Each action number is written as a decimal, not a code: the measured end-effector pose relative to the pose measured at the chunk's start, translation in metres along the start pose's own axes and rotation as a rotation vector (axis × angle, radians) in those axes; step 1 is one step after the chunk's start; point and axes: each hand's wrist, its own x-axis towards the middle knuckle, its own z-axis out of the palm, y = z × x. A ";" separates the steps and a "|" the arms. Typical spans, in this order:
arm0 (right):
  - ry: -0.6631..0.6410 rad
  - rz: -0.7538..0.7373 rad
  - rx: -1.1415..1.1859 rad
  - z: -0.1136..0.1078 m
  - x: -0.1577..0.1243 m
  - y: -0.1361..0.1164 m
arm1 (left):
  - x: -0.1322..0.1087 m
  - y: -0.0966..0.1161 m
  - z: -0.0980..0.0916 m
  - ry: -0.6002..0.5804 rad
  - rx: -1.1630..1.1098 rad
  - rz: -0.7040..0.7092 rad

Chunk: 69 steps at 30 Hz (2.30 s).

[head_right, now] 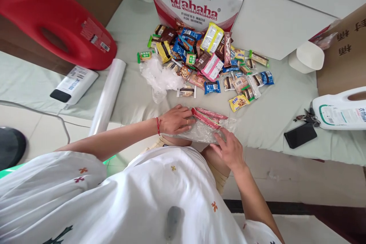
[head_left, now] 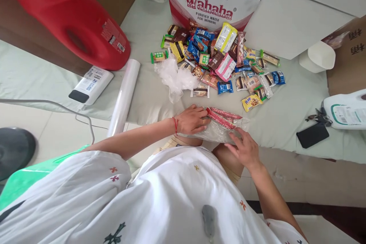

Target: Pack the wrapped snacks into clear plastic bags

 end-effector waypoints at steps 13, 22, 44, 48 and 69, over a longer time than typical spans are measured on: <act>0.001 0.114 0.531 -0.019 0.090 0.037 | -0.003 -0.007 -0.005 0.068 -0.104 0.144; -0.045 0.529 0.652 0.010 0.105 0.039 | 0.022 0.011 0.024 0.274 -0.191 -0.695; 0.113 0.020 0.085 0.038 0.104 -0.041 | 0.062 0.014 -0.006 0.430 -1.147 -1.048; 0.291 0.067 0.390 0.029 0.092 -0.037 | 0.070 0.030 -0.004 0.304 -0.708 -0.829; 0.285 0.620 0.358 0.003 0.116 -0.004 | 0.074 0.051 0.002 -0.049 -0.052 -0.546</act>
